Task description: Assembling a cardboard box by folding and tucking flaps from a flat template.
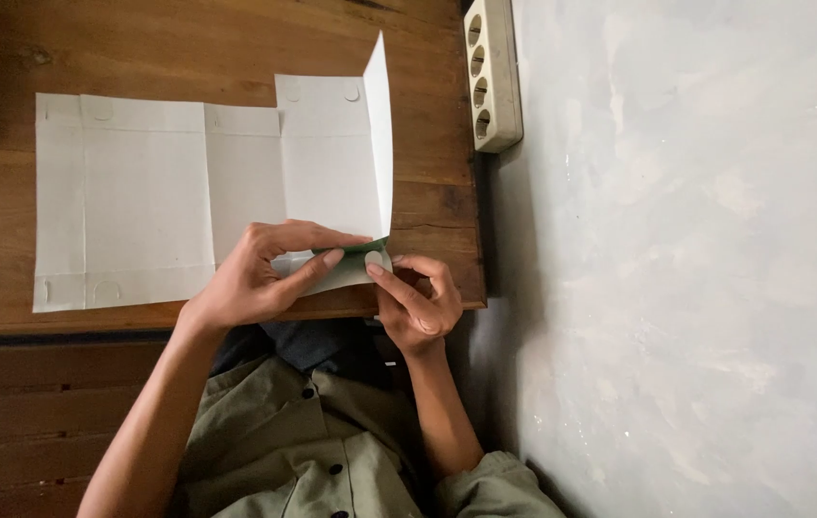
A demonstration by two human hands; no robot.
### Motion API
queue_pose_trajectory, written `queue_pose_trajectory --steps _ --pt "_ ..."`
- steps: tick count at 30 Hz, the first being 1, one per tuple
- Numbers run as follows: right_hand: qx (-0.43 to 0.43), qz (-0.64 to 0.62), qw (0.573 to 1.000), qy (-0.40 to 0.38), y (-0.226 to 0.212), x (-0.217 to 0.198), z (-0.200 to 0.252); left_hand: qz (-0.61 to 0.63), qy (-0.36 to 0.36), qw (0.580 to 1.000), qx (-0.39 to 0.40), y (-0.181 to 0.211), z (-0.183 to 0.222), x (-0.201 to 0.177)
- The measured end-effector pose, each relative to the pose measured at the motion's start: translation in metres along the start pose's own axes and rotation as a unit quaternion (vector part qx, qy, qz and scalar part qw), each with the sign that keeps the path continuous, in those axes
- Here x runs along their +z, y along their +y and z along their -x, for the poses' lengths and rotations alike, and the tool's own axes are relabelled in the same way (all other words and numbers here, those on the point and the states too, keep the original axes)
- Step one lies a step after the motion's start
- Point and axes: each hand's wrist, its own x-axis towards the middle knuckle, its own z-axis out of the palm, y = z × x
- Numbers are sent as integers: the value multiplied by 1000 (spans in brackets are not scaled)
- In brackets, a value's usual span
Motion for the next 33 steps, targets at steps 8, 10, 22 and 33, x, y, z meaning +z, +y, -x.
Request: queue_pose_trajectory --steps 8,10,22,33 --pt "30 -18 999 5 8 0 9 13 -37 999 -14 1 -3 -1" --pt "33 -18 999 3 7 -1 8 15 -44 999 -15 2 -4 -2" --pt "45 -61 997 -18 10 -6 7 16 -78 996 -50 8 -5 -2" --pt "116 -105 984 -86 -2 -13 -9 -2 -62 998 -1 1 -3 -1"
